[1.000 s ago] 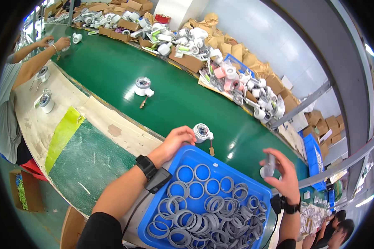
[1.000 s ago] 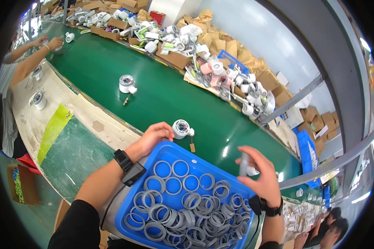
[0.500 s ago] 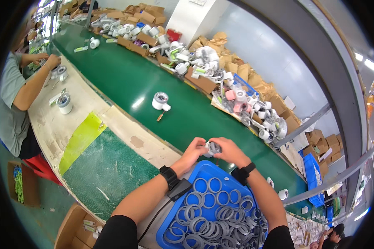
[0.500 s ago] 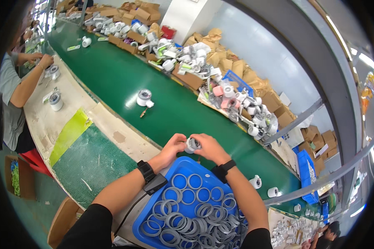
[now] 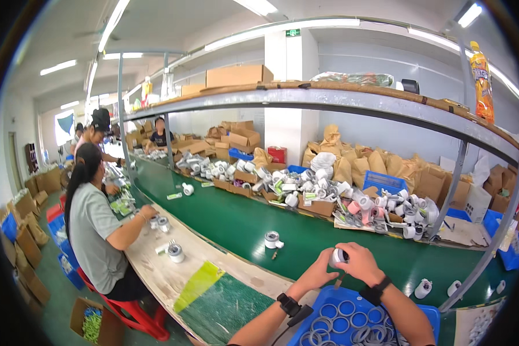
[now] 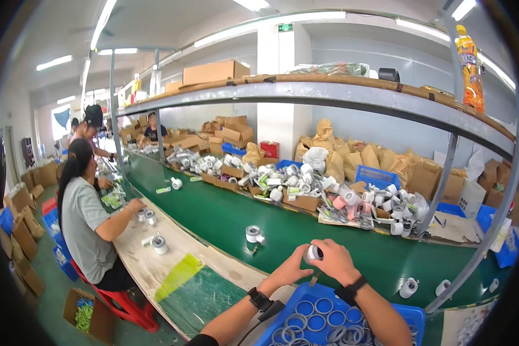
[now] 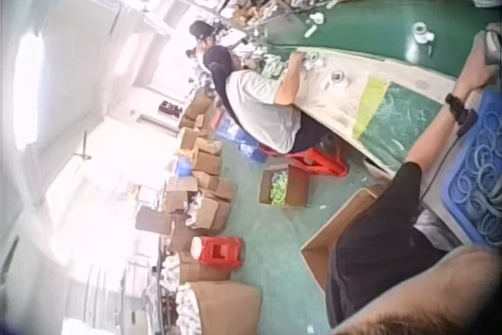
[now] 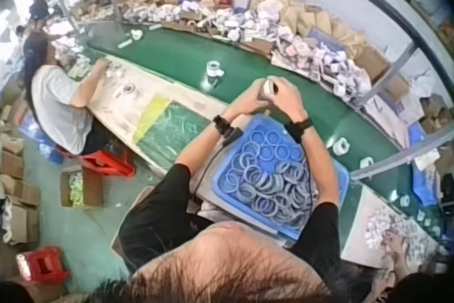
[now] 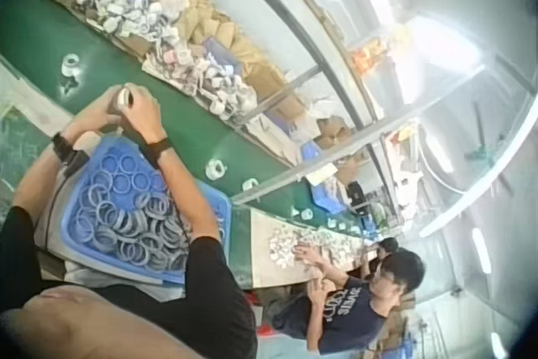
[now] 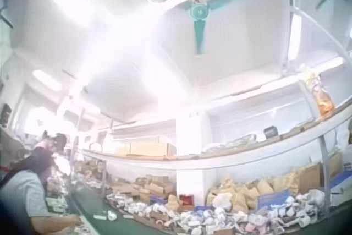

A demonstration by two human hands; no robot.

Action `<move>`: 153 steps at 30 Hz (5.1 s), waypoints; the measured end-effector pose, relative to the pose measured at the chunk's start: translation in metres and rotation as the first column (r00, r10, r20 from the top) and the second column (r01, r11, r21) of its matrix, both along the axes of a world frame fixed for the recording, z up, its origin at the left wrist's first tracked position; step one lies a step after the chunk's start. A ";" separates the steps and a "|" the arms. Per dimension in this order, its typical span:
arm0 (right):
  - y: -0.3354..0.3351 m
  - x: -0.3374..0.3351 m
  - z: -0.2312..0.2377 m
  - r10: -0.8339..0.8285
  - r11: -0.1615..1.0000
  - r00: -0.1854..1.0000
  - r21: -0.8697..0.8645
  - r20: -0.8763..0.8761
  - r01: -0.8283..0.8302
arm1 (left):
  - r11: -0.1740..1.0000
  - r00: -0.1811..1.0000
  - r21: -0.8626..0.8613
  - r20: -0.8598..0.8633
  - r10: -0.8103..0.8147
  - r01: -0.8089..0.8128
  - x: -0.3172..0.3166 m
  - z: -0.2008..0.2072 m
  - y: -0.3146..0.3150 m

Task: The recorder is assembling small electronic sensor or light components by fitting plastic housings and rings onto circuit boards at a factory workbench.

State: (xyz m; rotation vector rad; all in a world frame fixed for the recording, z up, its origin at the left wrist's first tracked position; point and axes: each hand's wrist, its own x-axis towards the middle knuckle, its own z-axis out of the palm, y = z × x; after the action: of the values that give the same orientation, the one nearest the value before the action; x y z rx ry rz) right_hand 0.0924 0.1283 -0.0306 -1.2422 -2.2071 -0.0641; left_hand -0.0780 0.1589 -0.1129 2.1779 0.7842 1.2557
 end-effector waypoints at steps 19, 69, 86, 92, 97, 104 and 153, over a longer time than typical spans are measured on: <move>-0.168 0.019 0.086 0.479 0.877 0.710 0.235 -0.517 -0.420 | 0.746 0.667 -0.282 0.691 -0.278 0.603 0.002 0.129 -0.147; 0.015 0.021 -0.037 -0.286 0.931 0.954 -0.260 -0.087 0.256 | 0.923 0.899 0.263 -0.263 0.349 -0.281 -0.006 0.113 -0.090; -0.087 0.106 -0.042 0.107 0.886 0.879 -0.446 0.464 0.128 | 0.995 0.843 0.036 -0.535 -0.064 0.098 -0.015 0.100 -0.081; -0.099 0.107 -0.070 0.037 0.880 0.787 -0.393 0.616 0.266 | 0.988 0.798 0.009 -0.590 -0.119 0.154 -0.002 0.094 -0.089; -0.094 0.104 -0.057 -0.015 0.971 0.884 -0.203 0.468 0.124 | 0.975 0.760 -0.065 -0.617 -0.205 0.211 0.001 0.092 -0.094; -0.105 0.071 0.034 0.152 0.875 0.986 -0.454 -0.066 -0.166 | 0.981 0.768 -0.085 -0.612 -0.188 0.172 0.000 0.110 -0.109; -0.019 0.186 -0.064 0.044 0.889 0.937 -0.441 0.346 0.122 | 0.931 1.000 0.363 -0.003 0.030 -0.027 0.014 0.110 -0.117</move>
State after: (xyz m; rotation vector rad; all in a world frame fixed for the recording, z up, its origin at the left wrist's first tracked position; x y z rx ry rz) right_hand 0.2787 0.1093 -0.0945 -1.6344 -2.6008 0.2564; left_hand -0.0641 0.0417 -0.0027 2.4683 0.6257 1.5066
